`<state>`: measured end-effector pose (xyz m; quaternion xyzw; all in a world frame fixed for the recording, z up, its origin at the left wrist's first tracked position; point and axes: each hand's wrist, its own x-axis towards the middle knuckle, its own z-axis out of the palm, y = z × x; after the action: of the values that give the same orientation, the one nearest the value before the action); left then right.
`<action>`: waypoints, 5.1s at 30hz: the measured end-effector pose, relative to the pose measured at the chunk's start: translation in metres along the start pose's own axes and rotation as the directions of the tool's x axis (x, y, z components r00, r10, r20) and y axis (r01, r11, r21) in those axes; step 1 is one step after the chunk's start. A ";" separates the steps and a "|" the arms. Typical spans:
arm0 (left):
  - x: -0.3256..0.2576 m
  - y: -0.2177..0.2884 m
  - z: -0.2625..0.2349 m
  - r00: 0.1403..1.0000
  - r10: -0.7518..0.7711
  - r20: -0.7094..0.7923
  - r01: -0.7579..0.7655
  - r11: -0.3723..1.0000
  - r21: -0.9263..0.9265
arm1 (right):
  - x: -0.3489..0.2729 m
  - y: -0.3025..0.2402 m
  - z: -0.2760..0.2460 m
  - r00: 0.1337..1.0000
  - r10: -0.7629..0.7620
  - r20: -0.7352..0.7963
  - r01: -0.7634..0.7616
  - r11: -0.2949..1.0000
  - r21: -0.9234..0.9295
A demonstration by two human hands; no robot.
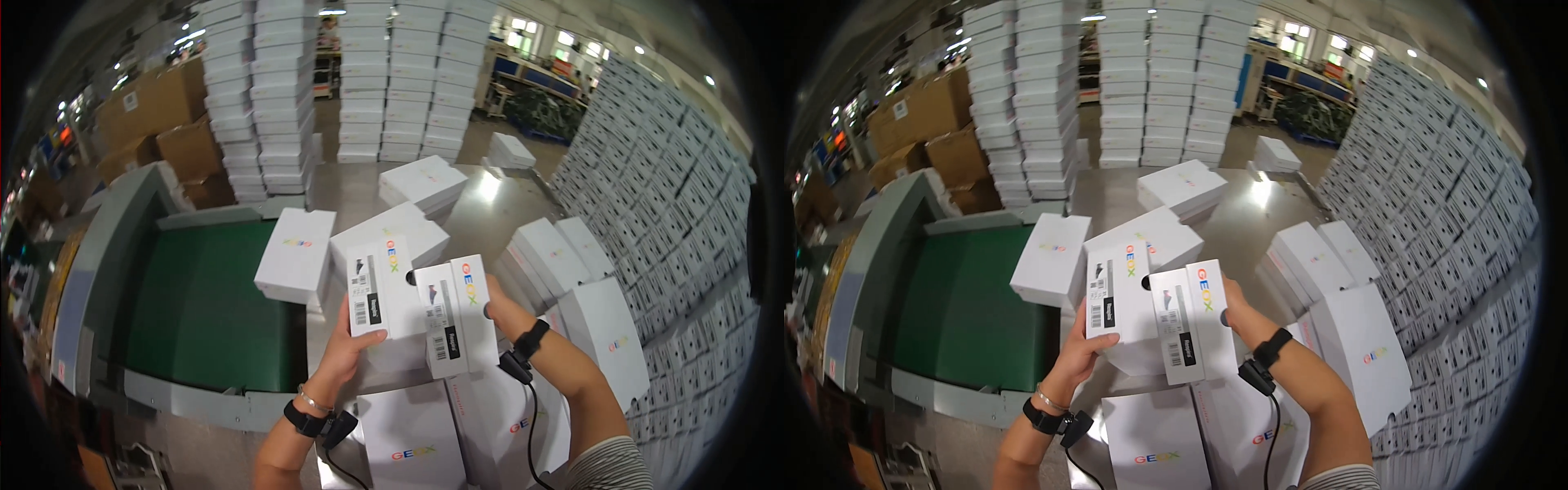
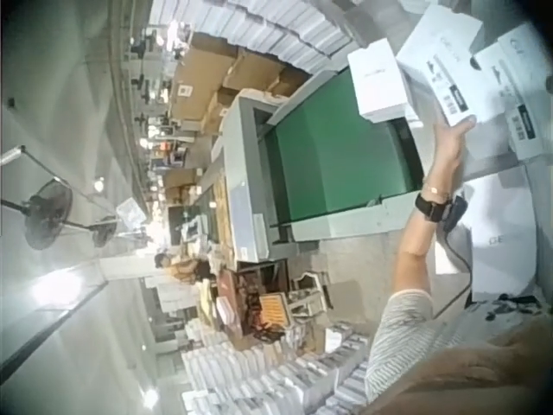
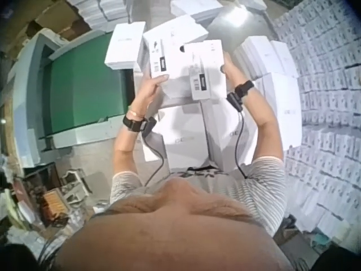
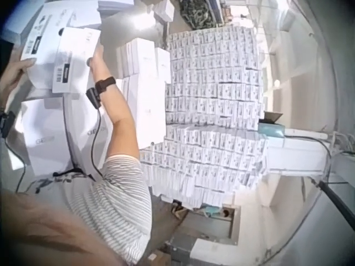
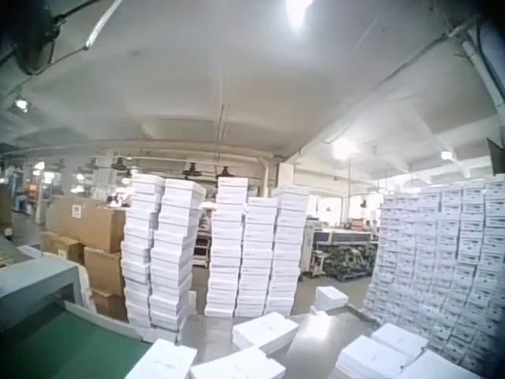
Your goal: Move and stack shoe boxes on a table and in storage stacks.
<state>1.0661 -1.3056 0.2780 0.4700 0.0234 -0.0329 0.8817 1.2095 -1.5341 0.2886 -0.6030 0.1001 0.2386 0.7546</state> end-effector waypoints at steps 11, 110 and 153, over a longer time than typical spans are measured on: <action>0.005 -0.003 0.004 0.954 -0.299 0.028 0.295 0.950 0.097 | -0.044 0.016 -0.061 0.993 0.071 -0.097 -0.070 0.997 0.014; -0.115 -0.282 0.509 0.934 0.142 0.326 -0.293 0.829 0.476 | -0.478 -0.040 -0.545 0.583 -0.762 0.282 0.531 0.619 0.578; -0.026 -0.344 0.559 0.931 -0.324 0.169 -0.239 -0.193 0.951 | 0.084 -0.060 -0.547 0.557 -0.215 0.802 0.719 -0.359 -0.595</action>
<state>1.0184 -1.9599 0.3072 0.9595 -0.1557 -0.1543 0.1768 1.3861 -2.0478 0.1652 -0.8526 -0.5116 -0.0216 0.1044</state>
